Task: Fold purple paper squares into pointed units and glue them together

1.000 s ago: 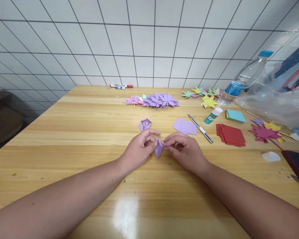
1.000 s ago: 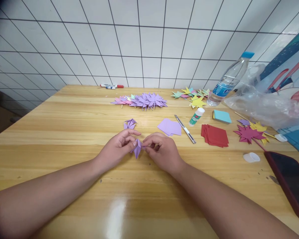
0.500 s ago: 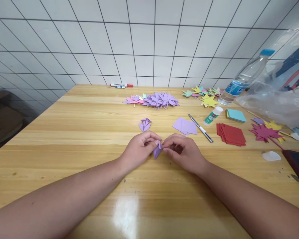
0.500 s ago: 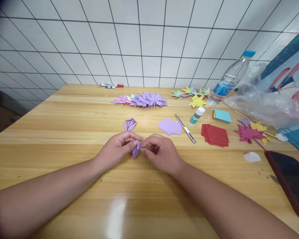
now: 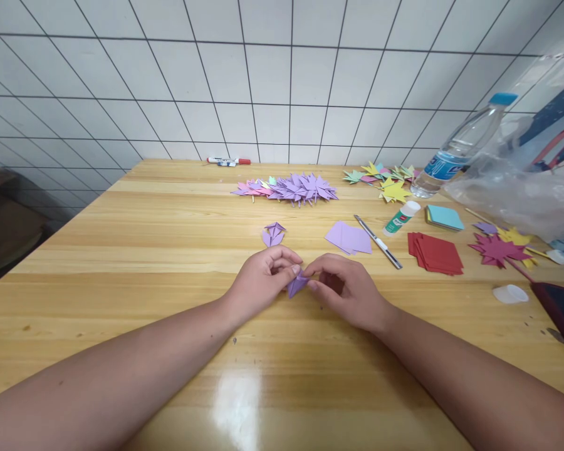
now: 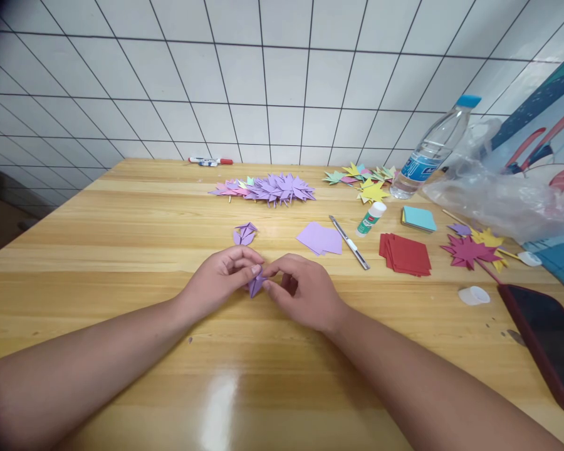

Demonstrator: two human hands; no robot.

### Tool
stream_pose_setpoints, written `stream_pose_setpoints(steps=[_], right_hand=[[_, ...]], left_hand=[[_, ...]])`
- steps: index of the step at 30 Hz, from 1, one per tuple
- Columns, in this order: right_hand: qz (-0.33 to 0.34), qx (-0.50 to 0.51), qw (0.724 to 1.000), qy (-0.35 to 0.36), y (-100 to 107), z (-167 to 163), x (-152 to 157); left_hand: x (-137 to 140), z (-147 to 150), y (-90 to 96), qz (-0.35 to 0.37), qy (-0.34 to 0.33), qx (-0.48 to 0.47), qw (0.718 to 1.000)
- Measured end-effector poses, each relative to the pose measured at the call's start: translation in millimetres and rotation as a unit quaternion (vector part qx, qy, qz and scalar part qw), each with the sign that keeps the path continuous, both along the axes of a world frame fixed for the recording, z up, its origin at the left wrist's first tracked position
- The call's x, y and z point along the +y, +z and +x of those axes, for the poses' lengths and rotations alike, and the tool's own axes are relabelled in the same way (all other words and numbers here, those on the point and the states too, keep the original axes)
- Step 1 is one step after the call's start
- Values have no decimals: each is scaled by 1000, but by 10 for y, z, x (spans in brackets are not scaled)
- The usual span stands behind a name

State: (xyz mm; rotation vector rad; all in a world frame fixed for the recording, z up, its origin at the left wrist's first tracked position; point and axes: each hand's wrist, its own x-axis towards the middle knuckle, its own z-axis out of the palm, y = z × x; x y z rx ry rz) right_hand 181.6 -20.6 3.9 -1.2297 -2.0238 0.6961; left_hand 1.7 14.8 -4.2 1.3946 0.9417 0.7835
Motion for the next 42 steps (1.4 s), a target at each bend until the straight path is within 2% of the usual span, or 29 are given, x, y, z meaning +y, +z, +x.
stream_pose_setpoints(steps=[4,7,12,15,17,24,30,33,42], right_hand=[[-74,40,996,-35,17,-14,15],[-110,46,992,-32,6,-19,34],[-62,85,994,-10,-11,-11,16],[-19,59,997,43,-25,-14,9],[-7,46,998,44,-46,-17,17],[-23,29,999,-16,-104,1,60],[-14,6,1000,-3,-103,-6,55],[-13,12,1000,-21,-100,-8,47],[-52,15,998,-22,-127,1,41]], left_hand=[[6,0,-4,-7,0,2,1000],[5,0,-6,-4,1,1,1000],[-1,2,9,-20,6,-7,1000],[1,2,17,-20,5,-9,1000],[3,0,12,-16,-3,-12,1000],[4,-1,-17,14,-27,23,999],[8,-7,0,17,-24,26,999],[3,-14,6,21,-32,44,998],[-24,-2,-2,53,-62,82,993]])
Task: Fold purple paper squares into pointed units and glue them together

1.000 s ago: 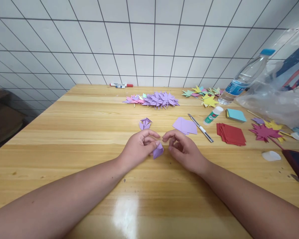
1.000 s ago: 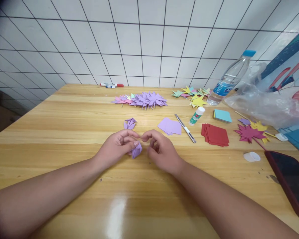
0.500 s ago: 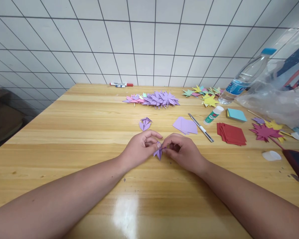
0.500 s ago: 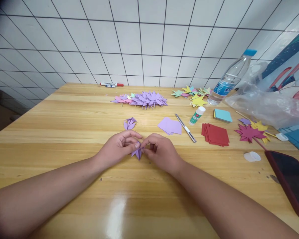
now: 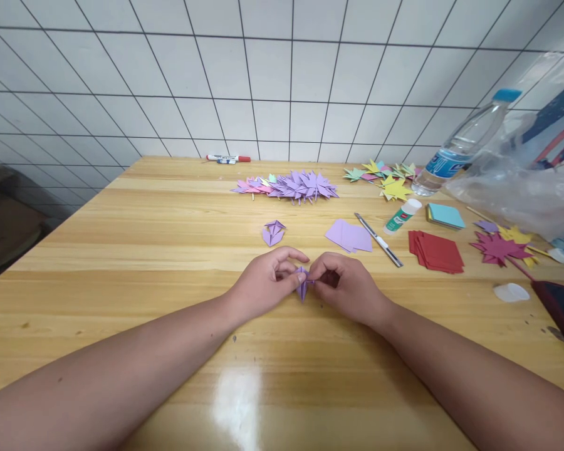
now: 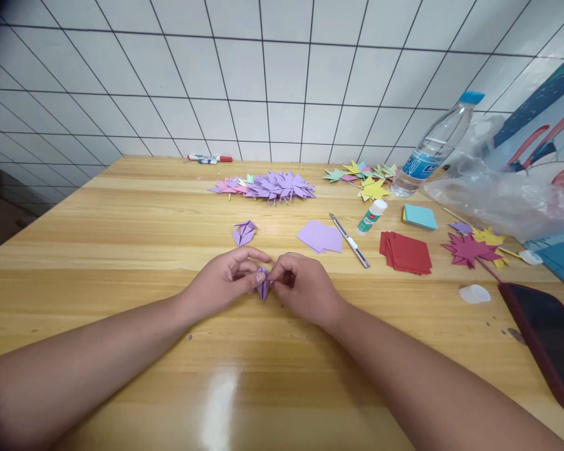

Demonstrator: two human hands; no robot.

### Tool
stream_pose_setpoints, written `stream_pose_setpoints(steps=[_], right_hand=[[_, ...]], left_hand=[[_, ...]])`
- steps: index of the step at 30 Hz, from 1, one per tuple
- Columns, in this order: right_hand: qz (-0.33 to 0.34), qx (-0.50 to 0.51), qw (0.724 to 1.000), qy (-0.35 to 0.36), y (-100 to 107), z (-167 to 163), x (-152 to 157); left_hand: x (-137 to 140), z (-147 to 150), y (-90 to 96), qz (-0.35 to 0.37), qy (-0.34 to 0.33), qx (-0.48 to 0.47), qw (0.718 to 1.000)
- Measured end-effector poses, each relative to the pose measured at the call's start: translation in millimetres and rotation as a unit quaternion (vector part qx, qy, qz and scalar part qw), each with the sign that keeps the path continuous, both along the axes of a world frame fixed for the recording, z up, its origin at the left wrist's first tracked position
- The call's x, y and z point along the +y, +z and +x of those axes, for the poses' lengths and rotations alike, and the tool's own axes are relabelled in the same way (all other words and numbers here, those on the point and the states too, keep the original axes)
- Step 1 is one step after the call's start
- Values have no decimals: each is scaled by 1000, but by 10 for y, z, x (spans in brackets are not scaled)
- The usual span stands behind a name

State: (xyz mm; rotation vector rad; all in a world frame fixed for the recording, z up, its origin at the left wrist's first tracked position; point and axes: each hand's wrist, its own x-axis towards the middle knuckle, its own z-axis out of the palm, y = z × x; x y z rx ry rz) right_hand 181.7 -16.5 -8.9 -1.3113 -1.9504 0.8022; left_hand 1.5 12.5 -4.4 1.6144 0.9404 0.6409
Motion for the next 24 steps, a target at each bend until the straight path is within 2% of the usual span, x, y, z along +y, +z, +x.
stream_pose_setpoints(steps=[3,10,15,20,24], right_hand=[[-1,-3,1000,6,-3,5,4],[-52,24,998,4,54,-8,10],[-45,48,998,10,21,1,27],[-8,53,998,16,-19,2,32],[-22,48,999,9,-11,-7,24]], left_hand=[[-7,3,3,2,-8,7,1000],[7,-12,-25,-3,-2,-6,1000],[17,-1,-22,-15,-6,-25,1000],[18,4,-15,-25,-13,-40,999],[10,2,-15,-32,-5,-39,999]])
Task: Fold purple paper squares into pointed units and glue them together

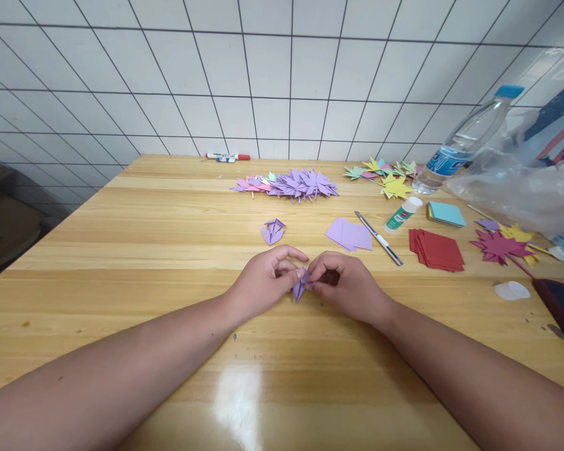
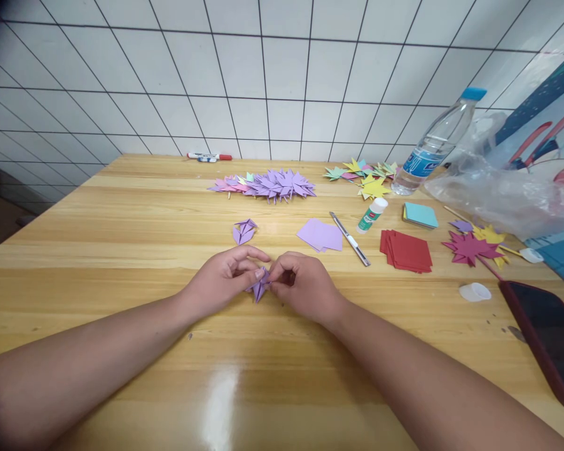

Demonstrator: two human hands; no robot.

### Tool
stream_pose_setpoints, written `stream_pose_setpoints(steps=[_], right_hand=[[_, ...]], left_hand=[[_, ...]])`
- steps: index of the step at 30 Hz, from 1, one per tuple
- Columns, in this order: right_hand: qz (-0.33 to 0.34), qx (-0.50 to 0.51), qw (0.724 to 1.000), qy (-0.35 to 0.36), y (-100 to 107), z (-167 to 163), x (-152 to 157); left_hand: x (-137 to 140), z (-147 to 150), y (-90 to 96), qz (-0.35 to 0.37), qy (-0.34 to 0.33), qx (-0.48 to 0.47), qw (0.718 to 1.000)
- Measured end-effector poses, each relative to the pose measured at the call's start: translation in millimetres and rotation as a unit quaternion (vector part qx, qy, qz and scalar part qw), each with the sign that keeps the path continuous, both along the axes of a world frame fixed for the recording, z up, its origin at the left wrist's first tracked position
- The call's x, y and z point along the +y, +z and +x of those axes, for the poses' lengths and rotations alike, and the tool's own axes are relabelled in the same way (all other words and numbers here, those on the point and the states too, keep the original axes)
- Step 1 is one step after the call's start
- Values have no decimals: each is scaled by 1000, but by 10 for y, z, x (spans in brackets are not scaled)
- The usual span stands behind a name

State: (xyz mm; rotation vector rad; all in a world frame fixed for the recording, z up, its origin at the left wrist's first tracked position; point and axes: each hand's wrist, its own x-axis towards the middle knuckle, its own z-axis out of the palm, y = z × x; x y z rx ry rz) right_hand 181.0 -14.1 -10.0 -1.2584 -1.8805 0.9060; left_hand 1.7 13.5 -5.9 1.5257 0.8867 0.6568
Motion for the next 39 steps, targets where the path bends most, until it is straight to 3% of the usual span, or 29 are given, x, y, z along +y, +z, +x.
stream_pose_setpoints(steps=[6,15,23,33,39], right_hand=[[-3,2,1000,20,103,-13,-14],[18,41,999,6,76,-9,-4],[-20,43,999,20,144,6,-1],[-38,47,998,22,114,16,6],[0,29,999,30,83,17,0]], left_hand=[[1,-11,-7,5,24,12,1000],[13,-14,12,-4,9,9,1000],[19,-3,70,-60,43,-23,997],[31,-13,67,-47,48,-15,998],[42,-16,65,-50,55,-31,997]])
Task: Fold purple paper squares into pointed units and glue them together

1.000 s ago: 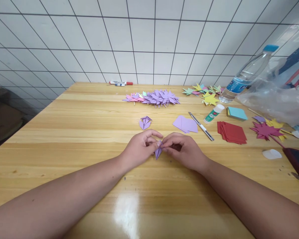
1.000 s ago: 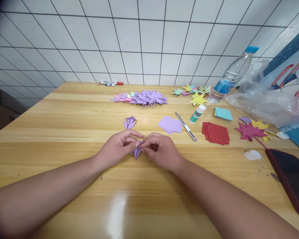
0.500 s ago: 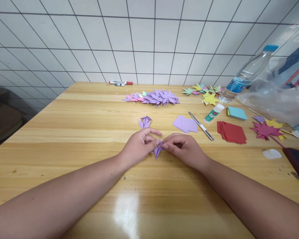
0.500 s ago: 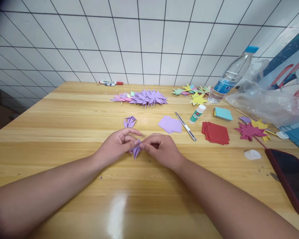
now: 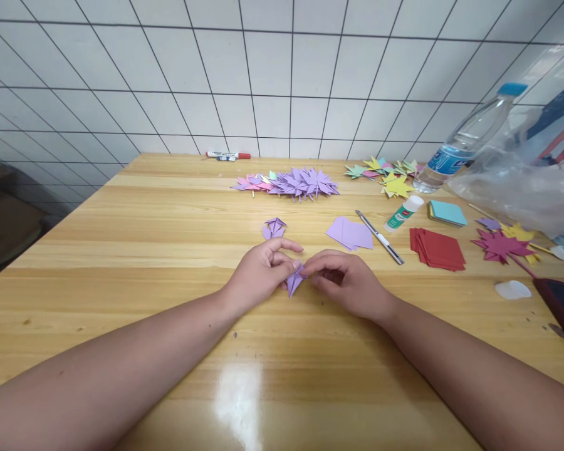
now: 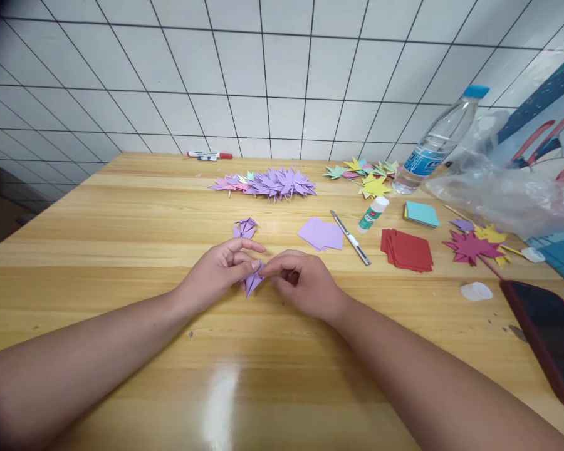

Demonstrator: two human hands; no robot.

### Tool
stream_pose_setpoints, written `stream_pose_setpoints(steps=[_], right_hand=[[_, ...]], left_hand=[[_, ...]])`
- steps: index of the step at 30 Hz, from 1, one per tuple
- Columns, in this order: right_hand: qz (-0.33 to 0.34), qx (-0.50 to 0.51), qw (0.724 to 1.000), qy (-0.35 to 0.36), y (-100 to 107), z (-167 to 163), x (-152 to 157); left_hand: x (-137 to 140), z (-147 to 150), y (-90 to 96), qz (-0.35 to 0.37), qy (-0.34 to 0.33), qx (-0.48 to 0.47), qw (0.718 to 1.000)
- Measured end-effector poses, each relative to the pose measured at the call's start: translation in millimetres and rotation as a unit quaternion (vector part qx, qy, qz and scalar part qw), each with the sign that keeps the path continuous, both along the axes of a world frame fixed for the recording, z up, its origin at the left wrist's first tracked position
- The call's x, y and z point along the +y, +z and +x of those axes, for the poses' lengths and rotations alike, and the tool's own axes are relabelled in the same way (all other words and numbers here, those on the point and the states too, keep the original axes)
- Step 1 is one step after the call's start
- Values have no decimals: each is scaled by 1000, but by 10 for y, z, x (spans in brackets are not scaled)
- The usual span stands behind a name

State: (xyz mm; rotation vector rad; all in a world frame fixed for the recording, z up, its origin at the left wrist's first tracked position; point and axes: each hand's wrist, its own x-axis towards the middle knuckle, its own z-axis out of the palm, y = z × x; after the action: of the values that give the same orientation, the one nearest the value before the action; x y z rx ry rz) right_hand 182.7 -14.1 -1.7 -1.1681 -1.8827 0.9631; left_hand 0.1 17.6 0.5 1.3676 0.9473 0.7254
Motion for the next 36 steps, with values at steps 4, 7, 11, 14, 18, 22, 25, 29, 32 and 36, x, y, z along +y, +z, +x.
stream_pose_setpoints(steps=[4,7,11,14,18,22,25,29,32,36], right_hand=[[47,-12,999,5,-33,3,-1],[79,-33,996,15,-32,11,-2],[59,-34,998,1,-1,11,-18],[-10,-10,999,-31,20,1,-30],[-78,31,995,-52,23,-21,-30],[-98,4,994,-44,17,-49,-16],[-103,1,993,-60,20,-58,-7],[-93,12,994,-52,19,-49,-1],[-87,15,995,-46,12,-39,-3],[-87,10,995,-41,19,-39,-16]], left_hand=[[17,-12,-11,-16,-10,-20,1000],[29,-18,-6,-35,-17,-37,999],[37,-14,-12,-32,-22,-43,998],[29,-4,-25,-27,-13,-54,998],[-5,11,-21,7,-2,-48,999],[-37,19,-16,34,-2,-39,999],[-42,22,-24,49,9,-23,999],[-40,27,-34,75,18,1,997],[-39,27,-40,83,-2,20,996],[-34,21,-60,90,-15,47,995]])
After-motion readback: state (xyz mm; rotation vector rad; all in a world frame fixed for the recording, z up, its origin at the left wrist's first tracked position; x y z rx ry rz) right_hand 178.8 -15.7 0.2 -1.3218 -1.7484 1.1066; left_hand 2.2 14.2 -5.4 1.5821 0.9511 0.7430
